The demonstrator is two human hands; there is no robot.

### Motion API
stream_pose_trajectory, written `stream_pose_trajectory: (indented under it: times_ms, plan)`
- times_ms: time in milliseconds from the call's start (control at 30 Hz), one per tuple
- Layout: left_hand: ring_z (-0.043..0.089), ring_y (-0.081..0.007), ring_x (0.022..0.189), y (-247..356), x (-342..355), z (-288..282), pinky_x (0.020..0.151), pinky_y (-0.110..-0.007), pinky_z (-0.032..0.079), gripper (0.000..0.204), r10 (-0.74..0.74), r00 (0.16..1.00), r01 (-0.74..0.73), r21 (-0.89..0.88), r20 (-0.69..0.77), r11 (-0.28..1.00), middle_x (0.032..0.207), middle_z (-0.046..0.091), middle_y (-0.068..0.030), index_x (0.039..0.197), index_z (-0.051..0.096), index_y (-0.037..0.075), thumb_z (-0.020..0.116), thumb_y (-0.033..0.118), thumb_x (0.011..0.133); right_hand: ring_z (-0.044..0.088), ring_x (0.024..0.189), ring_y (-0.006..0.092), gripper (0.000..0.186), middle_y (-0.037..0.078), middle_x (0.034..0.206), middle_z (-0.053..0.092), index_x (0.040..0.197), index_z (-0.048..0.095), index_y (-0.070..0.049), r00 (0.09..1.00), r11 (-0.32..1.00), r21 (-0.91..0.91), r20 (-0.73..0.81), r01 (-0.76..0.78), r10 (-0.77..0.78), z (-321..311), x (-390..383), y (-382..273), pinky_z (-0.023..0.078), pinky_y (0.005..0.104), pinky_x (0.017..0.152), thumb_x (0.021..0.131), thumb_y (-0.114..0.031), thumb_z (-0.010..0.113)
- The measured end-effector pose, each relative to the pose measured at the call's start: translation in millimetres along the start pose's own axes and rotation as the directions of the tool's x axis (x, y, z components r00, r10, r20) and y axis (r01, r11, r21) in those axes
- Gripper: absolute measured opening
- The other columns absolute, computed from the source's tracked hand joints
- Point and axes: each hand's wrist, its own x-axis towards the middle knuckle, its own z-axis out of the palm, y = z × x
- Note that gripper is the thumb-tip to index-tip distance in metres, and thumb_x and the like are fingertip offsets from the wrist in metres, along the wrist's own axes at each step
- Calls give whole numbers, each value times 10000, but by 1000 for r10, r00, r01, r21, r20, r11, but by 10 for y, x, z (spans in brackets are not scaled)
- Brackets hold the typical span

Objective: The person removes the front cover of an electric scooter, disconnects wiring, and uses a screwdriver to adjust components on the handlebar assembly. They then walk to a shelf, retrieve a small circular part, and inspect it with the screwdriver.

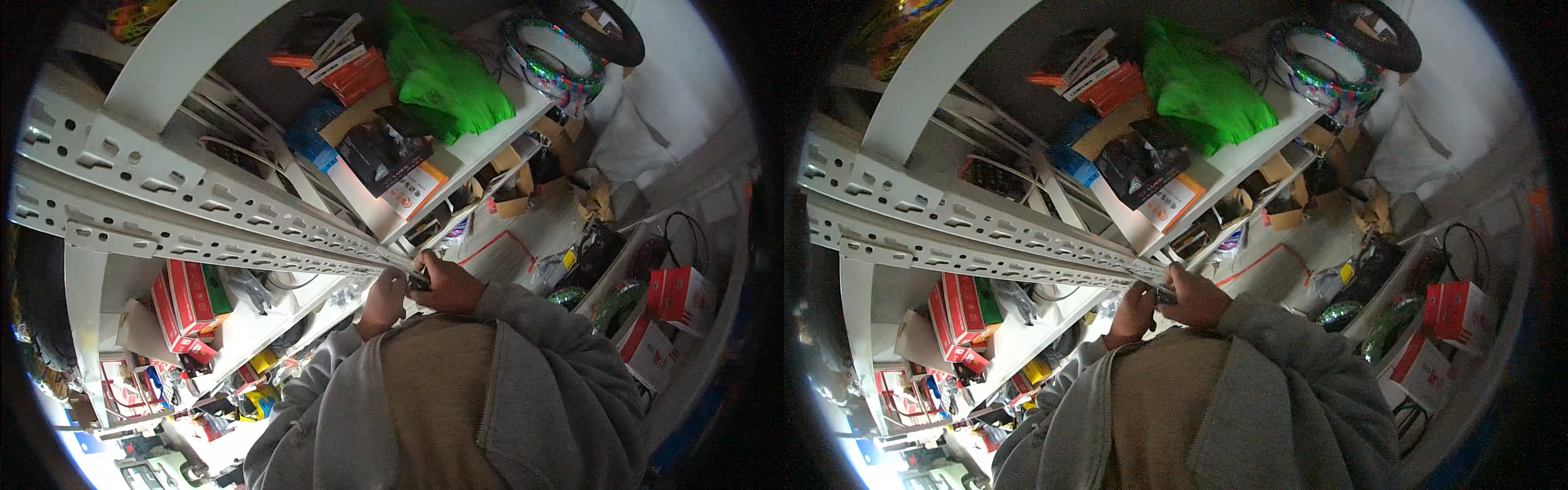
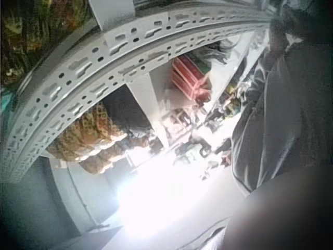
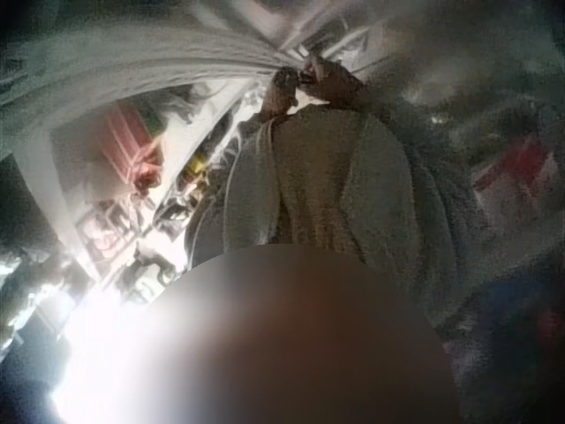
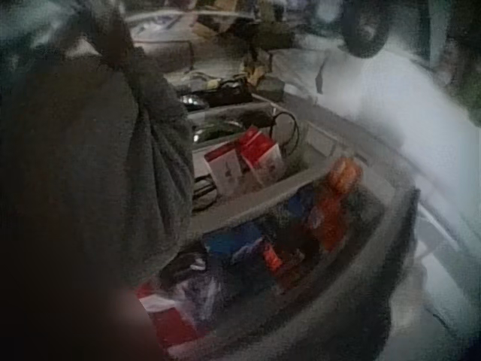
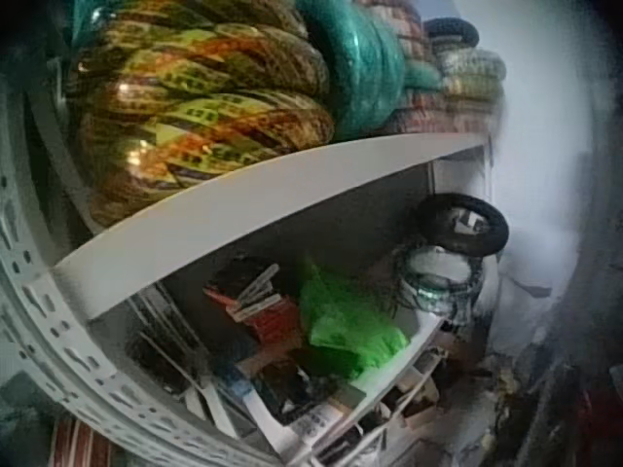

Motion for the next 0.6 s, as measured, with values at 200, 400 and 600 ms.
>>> stream_pose_trajectory:
  times_ms: [200, 400, 600]
  plan:
    - [594, -247, 559, 403, 41, 151, 529, -388, 471, 201, 280, 960, -265, 256, -23, 930, 777, 610, -180, 979, 565, -6, 523, 182, 919, 633, 859, 400, 516, 262, 966, 609, 1110, 464, 52, 996, 996, -66, -73, -53, 48, -226, -40, 122, 507, 468, 753, 823, -316, 683]
    - [642, -406, 733, 605, 119, 155, 625, -453, 494, 136, 332, 943, -298, 445, 2, 844, 781, 628, -213, 944, 554, 10, 533, 137, 900, 630, 947, 369, 643, 210, 1005, 633, 1201, 490, 15, 998, 985, -169, -52, -33, 25, -372, 31, 177, 497, 433, 846, 792, -410, 745]
    - [577, -250, 628, 687, 264, 34, 579, -348, 465, 73, 7, 1000, -9, -117, -18, 993, 711, 599, -119, 881, 585, 5, 519, 36, 870, 569, 1037, 385, 776, 233, 1028, 570, 1309, 450, -15, 989, 980, -150, -46, 130, -138, -459, -52, 241, 479, 503, 856, 781, -512, 726]
